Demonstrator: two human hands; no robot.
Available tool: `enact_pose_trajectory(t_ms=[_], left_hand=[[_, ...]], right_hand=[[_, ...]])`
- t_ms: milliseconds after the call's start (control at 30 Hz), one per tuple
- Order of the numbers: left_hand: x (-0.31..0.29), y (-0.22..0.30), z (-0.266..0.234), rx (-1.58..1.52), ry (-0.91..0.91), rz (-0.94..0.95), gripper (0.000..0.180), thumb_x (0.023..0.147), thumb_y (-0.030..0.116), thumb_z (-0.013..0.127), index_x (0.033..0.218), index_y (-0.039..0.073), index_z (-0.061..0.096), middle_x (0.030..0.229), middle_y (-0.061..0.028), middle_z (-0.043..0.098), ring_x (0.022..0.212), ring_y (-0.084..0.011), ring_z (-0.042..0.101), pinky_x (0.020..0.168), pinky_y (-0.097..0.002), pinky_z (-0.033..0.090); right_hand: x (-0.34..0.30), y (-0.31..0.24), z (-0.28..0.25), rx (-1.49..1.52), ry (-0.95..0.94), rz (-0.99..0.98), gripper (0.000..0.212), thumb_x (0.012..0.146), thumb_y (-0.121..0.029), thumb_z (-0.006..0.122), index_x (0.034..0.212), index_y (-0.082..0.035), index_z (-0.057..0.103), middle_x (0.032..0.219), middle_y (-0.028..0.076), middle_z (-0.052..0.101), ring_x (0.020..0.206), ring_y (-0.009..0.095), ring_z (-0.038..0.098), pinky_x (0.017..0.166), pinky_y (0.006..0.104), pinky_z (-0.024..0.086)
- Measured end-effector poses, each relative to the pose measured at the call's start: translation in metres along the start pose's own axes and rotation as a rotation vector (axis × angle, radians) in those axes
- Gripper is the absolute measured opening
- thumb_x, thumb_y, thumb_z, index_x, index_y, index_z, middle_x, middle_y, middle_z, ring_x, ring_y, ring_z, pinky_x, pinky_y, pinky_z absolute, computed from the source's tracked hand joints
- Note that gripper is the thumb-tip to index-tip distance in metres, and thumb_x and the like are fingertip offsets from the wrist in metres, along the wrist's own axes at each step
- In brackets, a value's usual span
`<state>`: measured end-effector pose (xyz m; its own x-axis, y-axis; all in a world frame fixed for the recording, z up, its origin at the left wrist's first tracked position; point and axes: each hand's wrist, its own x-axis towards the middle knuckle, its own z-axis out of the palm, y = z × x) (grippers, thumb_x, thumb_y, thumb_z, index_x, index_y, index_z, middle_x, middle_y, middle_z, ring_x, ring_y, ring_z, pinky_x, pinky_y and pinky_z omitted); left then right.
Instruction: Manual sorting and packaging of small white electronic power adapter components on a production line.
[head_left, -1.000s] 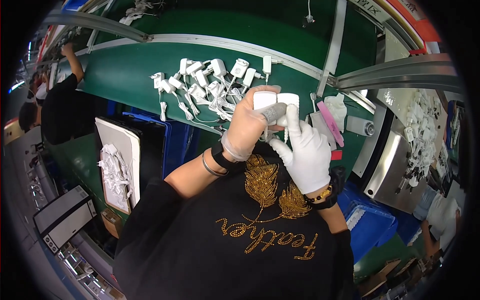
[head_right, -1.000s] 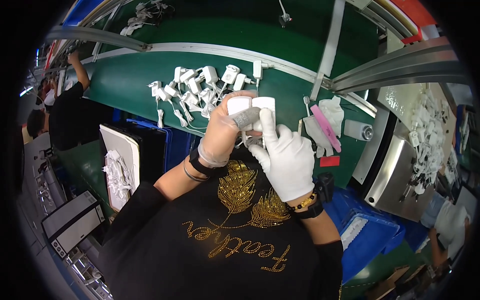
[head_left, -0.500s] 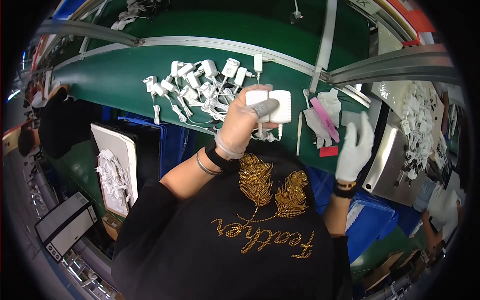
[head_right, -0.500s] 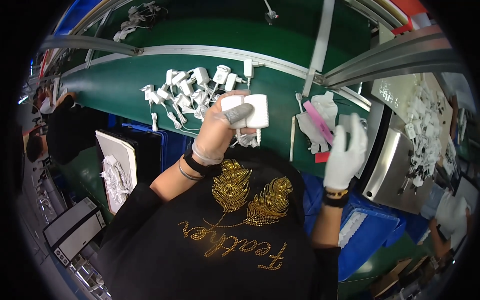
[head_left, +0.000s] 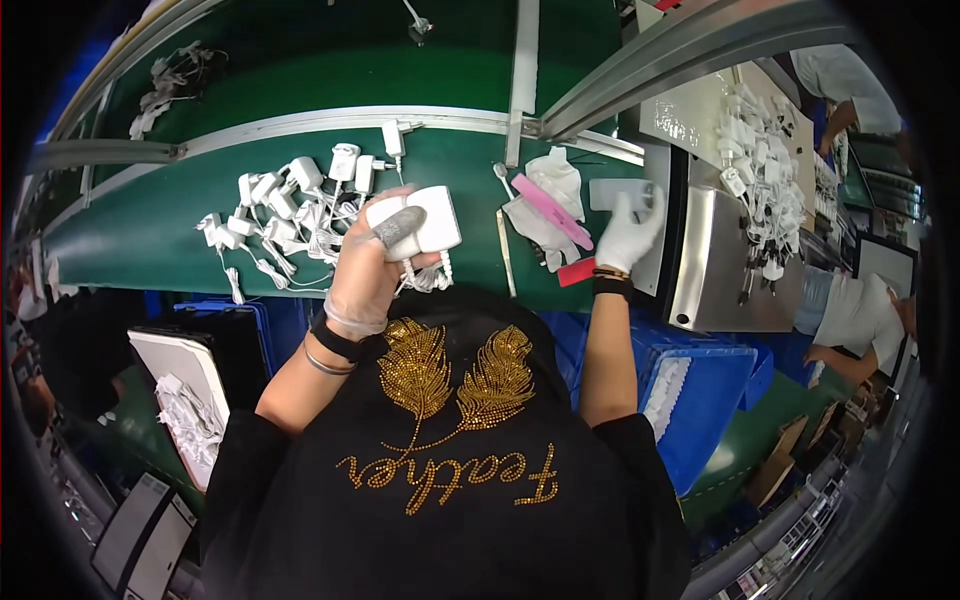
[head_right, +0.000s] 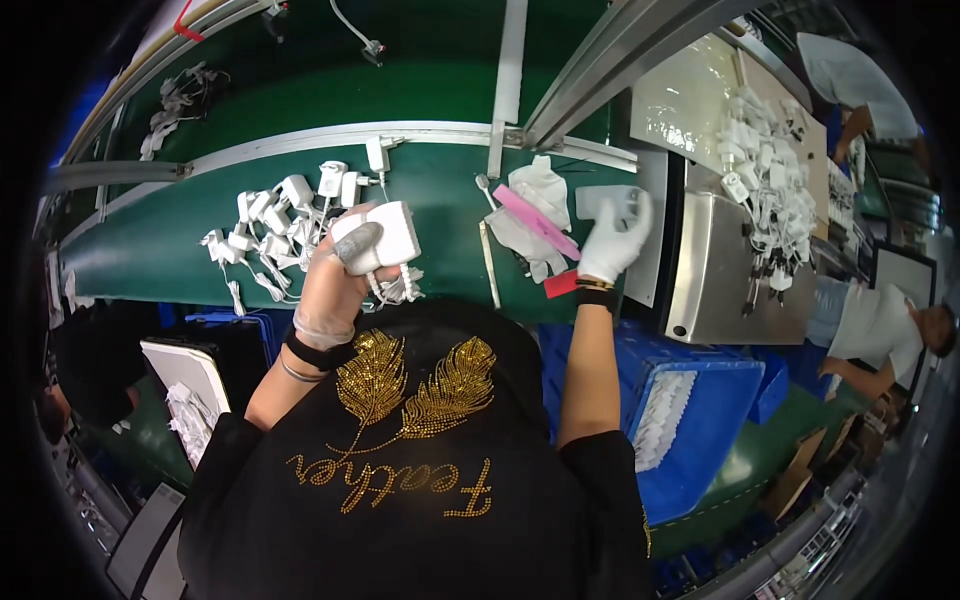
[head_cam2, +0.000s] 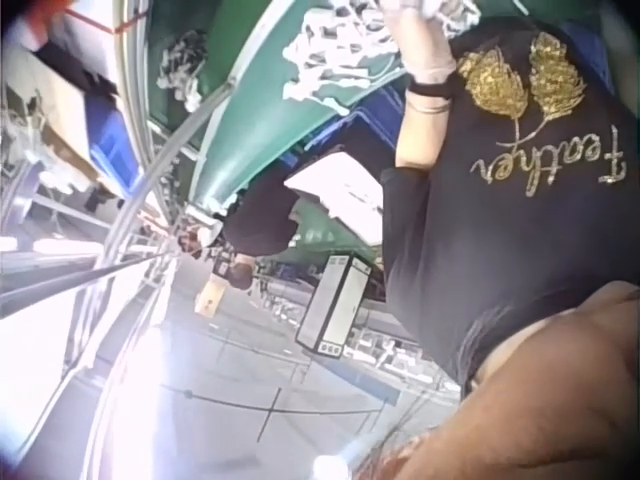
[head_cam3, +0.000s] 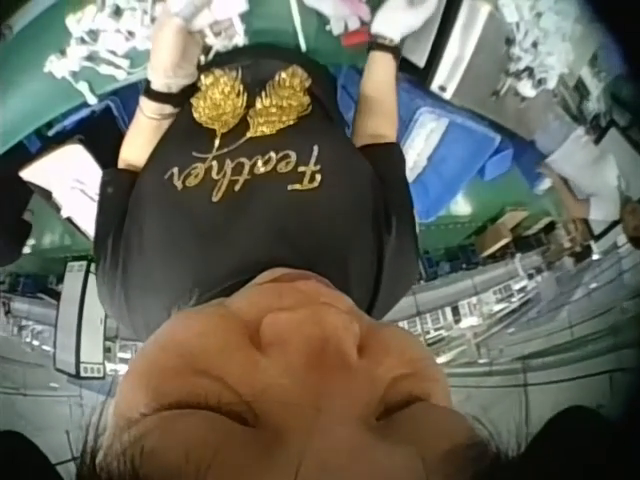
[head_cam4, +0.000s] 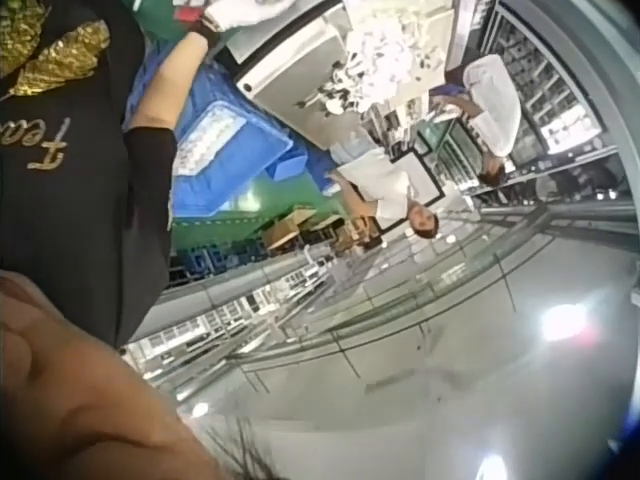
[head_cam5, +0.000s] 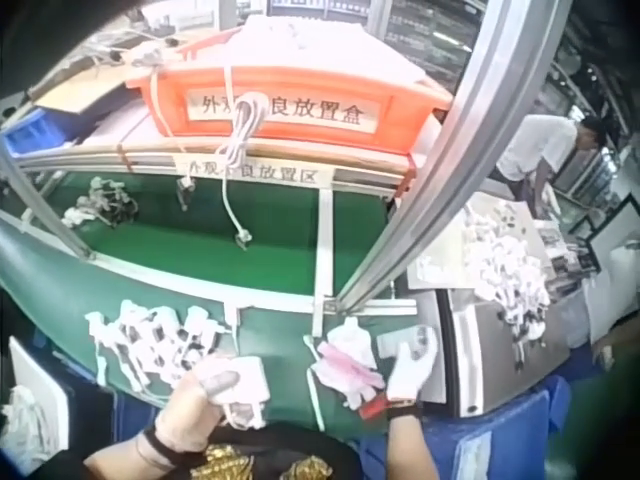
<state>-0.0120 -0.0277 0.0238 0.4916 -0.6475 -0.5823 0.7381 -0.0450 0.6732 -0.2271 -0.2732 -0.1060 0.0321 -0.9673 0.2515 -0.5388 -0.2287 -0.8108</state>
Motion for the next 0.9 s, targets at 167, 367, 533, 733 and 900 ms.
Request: enact_pose_trajectory(t_ms=[167, 367, 533, 733, 900], left_hand=[[0.003, 0.0, -0.007, -0.044, 0.013, 0.03, 0.041, 0.089, 0.014, 0.064, 0.126, 0.003, 0.049, 0.111, -0.0121, 0.063, 0.093, -0.0219, 0.067, 0.069, -0.0327, 0.06], [0.001, 0.001, 0.0, -0.033, 0.052, 0.032, 0.041, 0.088, 0.013, 0.065, 0.125, 0.004, 0.049, 0.11, -0.0117, 0.063, 0.092, -0.0215, 0.067, 0.071, -0.0334, 0.059], [-0.004, 0.004, 0.009, -0.035, 0.023, 0.056, 0.04, 0.087, 0.013, 0.066, 0.123, 0.004, 0.05, 0.108, -0.0107, 0.063, 0.092, -0.0203, 0.067, 0.072, -0.0328, 0.059], [-0.009, 0.006, 0.008, -0.032, 0.049, 0.107, 0.039, 0.087, 0.011, 0.067, 0.121, 0.005, 0.05, 0.107, -0.0095, 0.064, 0.092, -0.0197, 0.067, 0.071, -0.0314, 0.059], [-0.007, 0.002, 0.011, -0.031, 0.039, 0.137, 0.04, 0.087, 0.01, 0.067, 0.122, 0.005, 0.049, 0.108, -0.0089, 0.063, 0.093, -0.0186, 0.067, 0.071, -0.0309, 0.059]], right_hand=[[0.009, -0.008, -0.01, 0.182, 0.077, 0.078, 0.054, 0.085, -0.013, 0.067, 0.134, -0.001, 0.046, 0.13, 0.019, 0.051, 0.116, 0.033, 0.052, 0.098, 0.0442, 0.045], [0.016, -0.018, -0.021, 0.475, 0.129, 0.235, 0.054, 0.087, -0.015, 0.065, 0.137, -0.004, 0.046, 0.131, 0.021, 0.051, 0.117, 0.036, 0.052, 0.096, 0.0485, 0.047], [-0.01, 0.011, -0.013, -0.261, -0.102, -0.264, 0.057, 0.086, -0.016, 0.065, 0.138, -0.004, 0.044, 0.138, 0.024, 0.045, 0.123, 0.041, 0.047, 0.101, 0.0463, 0.042], [-0.034, -0.065, -0.02, -0.414, -0.116, -0.332, 0.06, 0.086, -0.019, 0.066, 0.14, -0.006, 0.043, 0.145, 0.025, 0.035, 0.132, 0.041, 0.038, 0.108, 0.0431, 0.032], [-0.089, -0.161, -0.013, 0.126, -0.548, -0.841, 0.063, 0.089, -0.035, 0.062, 0.144, -0.012, 0.04, 0.148, 0.024, 0.03, 0.135, 0.042, 0.033, 0.111, 0.0499, 0.025]])
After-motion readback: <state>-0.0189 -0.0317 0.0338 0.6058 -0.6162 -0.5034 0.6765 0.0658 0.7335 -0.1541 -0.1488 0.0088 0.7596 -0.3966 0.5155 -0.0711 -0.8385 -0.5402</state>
